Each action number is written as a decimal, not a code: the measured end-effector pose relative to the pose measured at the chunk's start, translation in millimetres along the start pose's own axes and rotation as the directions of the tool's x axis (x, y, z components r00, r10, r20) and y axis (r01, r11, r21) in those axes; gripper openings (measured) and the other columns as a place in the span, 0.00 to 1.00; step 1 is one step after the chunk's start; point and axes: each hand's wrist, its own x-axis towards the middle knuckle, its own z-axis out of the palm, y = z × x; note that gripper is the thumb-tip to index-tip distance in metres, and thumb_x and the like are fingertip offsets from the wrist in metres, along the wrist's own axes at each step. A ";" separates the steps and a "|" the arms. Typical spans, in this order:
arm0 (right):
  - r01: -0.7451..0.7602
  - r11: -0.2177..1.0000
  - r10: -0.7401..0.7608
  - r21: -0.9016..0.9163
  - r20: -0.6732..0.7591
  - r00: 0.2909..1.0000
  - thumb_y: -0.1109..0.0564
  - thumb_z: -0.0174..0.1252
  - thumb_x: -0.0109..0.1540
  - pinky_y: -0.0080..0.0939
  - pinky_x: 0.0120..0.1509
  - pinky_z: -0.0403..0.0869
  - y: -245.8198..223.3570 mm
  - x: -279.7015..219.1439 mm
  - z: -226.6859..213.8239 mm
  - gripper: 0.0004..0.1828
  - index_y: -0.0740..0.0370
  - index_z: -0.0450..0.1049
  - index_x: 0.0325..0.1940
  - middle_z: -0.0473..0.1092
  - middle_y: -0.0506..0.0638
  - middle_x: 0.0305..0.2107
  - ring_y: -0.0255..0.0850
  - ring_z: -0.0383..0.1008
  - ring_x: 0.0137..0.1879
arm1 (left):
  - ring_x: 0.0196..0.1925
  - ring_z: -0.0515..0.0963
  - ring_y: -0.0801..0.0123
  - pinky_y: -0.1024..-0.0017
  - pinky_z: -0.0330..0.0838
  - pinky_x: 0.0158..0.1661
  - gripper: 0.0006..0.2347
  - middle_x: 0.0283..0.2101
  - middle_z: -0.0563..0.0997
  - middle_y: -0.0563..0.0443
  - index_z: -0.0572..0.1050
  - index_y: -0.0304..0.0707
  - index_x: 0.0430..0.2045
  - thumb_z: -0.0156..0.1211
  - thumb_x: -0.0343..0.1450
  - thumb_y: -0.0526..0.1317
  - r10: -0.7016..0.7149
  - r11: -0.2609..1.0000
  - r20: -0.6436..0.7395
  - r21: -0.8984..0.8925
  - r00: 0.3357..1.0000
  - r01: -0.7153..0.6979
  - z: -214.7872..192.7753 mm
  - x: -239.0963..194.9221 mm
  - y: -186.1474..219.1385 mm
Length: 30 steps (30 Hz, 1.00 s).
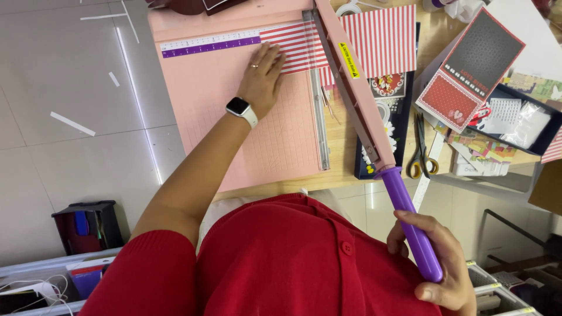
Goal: Assembling a multi-layered explosion box by gluing components, sorting decorative papers, and cutting paper with a trimmer.
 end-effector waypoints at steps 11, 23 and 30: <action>-0.044 0.998 0.045 0.042 -0.033 0.998 0.26 0.66 0.59 0.35 0.36 0.70 -0.2 -4.0 0.1 0.45 0.61 0.67 0.65 0.72 0.53 0.30 0.35 0.72 0.32 | 0.73 0.57 0.42 0.50 0.59 0.71 0.15 0.66 0.68 0.34 0.72 0.21 0.59 0.52 0.79 0.33 0.047 0.995 -0.086 -0.085 0.995 -0.055 18.3 21.8 2.3; -0.047 0.997 0.050 0.065 -0.039 0.998 0.28 0.67 0.59 0.35 0.38 0.71 -1.7 -2.9 2.0 0.44 0.62 0.68 0.65 0.72 0.53 0.30 0.37 0.73 0.33 | 0.73 0.57 0.43 0.52 0.58 0.72 0.16 0.68 0.66 0.33 0.70 0.21 0.61 0.51 0.80 0.35 0.043 0.998 -0.046 -0.040 0.998 -0.045 20.8 28.0 1.1; -0.068 0.997 0.072 0.047 -0.079 0.994 0.27 0.66 0.58 0.35 0.38 0.72 -4.4 -3.1 5.6 0.44 0.61 0.69 0.64 0.72 0.53 0.29 0.37 0.73 0.33 | 0.73 0.57 0.44 0.52 0.59 0.71 0.16 0.67 0.66 0.33 0.70 0.21 0.61 0.52 0.80 0.35 0.055 0.998 -0.057 -0.039 0.997 -0.058 22.0 27.9 -0.6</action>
